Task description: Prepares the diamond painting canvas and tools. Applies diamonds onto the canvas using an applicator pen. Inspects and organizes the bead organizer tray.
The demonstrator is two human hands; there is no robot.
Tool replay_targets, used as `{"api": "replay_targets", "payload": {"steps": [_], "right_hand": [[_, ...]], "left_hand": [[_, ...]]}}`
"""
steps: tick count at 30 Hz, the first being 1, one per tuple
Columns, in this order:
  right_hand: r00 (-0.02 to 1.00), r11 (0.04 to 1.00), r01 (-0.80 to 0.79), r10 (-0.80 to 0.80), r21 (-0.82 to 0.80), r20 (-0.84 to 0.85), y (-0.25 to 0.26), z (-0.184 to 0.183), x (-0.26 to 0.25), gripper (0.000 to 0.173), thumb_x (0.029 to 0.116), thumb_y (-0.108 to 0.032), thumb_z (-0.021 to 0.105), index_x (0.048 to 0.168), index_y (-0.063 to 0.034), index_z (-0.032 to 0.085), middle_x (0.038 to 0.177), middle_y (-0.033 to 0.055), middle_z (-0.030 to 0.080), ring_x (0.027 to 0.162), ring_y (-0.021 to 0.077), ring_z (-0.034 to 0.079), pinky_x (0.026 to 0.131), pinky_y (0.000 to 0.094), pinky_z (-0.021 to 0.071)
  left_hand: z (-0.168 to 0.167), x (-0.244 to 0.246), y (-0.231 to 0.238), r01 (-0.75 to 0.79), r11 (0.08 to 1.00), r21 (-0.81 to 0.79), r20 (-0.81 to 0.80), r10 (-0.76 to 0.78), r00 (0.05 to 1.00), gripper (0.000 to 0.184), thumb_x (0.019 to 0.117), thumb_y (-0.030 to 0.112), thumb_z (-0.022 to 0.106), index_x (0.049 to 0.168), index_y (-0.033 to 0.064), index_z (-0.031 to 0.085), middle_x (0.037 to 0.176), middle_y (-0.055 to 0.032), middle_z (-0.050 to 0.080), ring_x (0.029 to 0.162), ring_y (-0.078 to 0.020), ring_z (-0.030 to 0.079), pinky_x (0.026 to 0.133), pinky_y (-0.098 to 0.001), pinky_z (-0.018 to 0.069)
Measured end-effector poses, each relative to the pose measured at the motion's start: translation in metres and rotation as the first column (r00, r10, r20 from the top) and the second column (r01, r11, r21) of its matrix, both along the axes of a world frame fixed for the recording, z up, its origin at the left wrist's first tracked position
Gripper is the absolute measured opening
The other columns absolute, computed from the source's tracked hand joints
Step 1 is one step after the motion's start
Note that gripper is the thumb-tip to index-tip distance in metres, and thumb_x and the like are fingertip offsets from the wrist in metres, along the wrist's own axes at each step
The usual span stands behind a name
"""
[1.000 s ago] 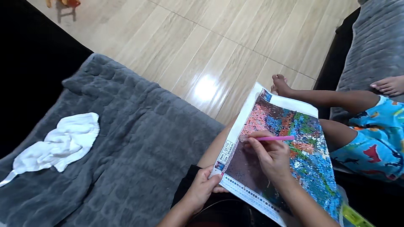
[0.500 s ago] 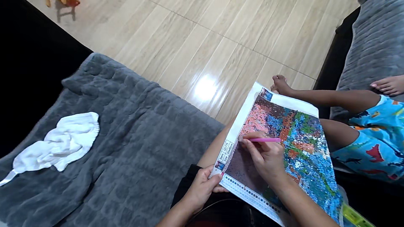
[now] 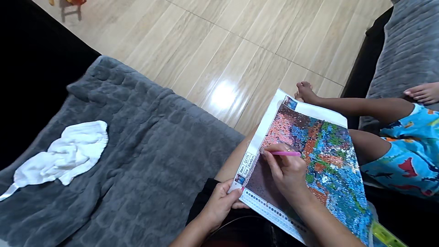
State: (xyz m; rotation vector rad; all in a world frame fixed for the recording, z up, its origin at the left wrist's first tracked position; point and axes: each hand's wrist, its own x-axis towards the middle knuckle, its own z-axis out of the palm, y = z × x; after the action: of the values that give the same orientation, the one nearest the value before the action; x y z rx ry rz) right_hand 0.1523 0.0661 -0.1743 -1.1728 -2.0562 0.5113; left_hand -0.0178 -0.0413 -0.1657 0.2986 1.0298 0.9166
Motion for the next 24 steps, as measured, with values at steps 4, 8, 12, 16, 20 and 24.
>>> {"api": "replay_targets", "payload": {"steps": [4, 8, 12, 16, 20, 24], "right_hand": [[0.999, 0.998, 0.021, -0.024, -0.051, -0.045, -0.0005, -0.0007, 0.0002, 0.017, 0.0951, -0.008, 0.06, 0.095, 0.0046, 0.07, 0.09, 0.0128, 0.071, 0.077, 0.0106, 0.069, 0.075, 0.0199, 0.0568], [0.983, 0.984, 0.016, -0.048, -0.178, -0.18, 0.0003, -0.0012, 0.005, 0.017, 0.0972, -0.011, 0.06, 0.096, 0.0032, 0.07, 0.091, 0.0062, 0.071, 0.079, 0.0025, 0.069, 0.075, 0.0173, 0.058], [0.972, 0.985, -0.002, -0.038, -0.173, -0.23, -0.0001, -0.0018, 0.0075, 0.018, 0.0984, -0.012, 0.06, 0.096, 0.0021, 0.07, 0.091, 0.0034, 0.07, 0.08, 0.0001, 0.068, 0.075, 0.0162, 0.0584], [0.97, 0.984, -0.016, -0.027, -0.176, -0.241, -0.0012, -0.003, 0.0066, 0.017, 0.0984, -0.01, 0.059, 0.097, 0.0035, 0.069, 0.092, 0.0042, 0.07, 0.079, -0.0002, 0.067, 0.075, 0.0159, 0.0581], [0.97, 0.984, -0.026, -0.018, -0.177, -0.244, -0.0018, -0.0047, 0.0056, 0.016, 0.0978, -0.009, 0.059, 0.097, 0.0042, 0.068, 0.092, 0.0054, 0.07, 0.08, -0.0001, 0.068, 0.075, 0.0153, 0.058], [0.975, 0.989, -0.029, -0.005, -0.148, -0.224, -0.0014, -0.0061, 0.0056, 0.017, 0.0981, -0.01, 0.06, 0.096, 0.0042, 0.069, 0.092, 0.0063, 0.07, 0.08, 0.0004, 0.067, 0.077, 0.0151, 0.0568]], "left_hand": [[-0.0001, -0.0003, 0.0001, 0.0, 1.0, -0.002, 0.005, 0.0, 1.0, 0.023, 0.102, -0.004, 0.04, 0.115, -0.0007, 0.058, 0.097, -0.003, 0.076, 0.085, -0.013, 0.076, 0.08, -0.031, 0.0646], [-0.0007, -0.0007, -0.0005, -0.006, 1.0, -0.003, 0.004, 0.006, 1.0, 0.023, 0.1017, -0.004, 0.04, 0.114, -0.0005, 0.059, 0.097, -0.003, 0.076, 0.085, -0.013, 0.076, 0.08, -0.0307, 0.0646], [-0.0015, -0.0007, -0.0004, -0.007, 1.0, -0.009, 0.011, 0.007, 1.0, 0.023, 0.1019, -0.004, 0.04, 0.115, -0.0003, 0.059, 0.098, -0.0038, 0.076, 0.085, -0.0136, 0.076, 0.081, -0.0312, 0.0647], [-0.0014, -0.0011, -0.0012, -0.014, 1.0, -0.011, 0.013, 0.014, 1.0, 0.023, 0.1018, -0.004, 0.04, 0.114, 0.0, 0.059, 0.096, -0.0032, 0.076, 0.084, -0.0131, 0.076, 0.08, -0.0304, 0.0647], [-0.0016, -0.0011, -0.0013, -0.013, 1.0, -0.007, 0.013, 0.013, 1.0, 0.023, 0.1017, -0.004, 0.04, 0.114, 0.0003, 0.059, 0.096, -0.003, 0.076, 0.084, -0.0128, 0.076, 0.08, -0.0304, 0.0646], [-0.0011, -0.0017, -0.0008, -0.01, 1.0, -0.011, 0.006, 0.01, 1.0, 0.023, 0.1017, -0.004, 0.04, 0.113, 0.0001, 0.059, 0.095, -0.0025, 0.076, 0.084, -0.0126, 0.076, 0.08, -0.0305, 0.0645]]}}
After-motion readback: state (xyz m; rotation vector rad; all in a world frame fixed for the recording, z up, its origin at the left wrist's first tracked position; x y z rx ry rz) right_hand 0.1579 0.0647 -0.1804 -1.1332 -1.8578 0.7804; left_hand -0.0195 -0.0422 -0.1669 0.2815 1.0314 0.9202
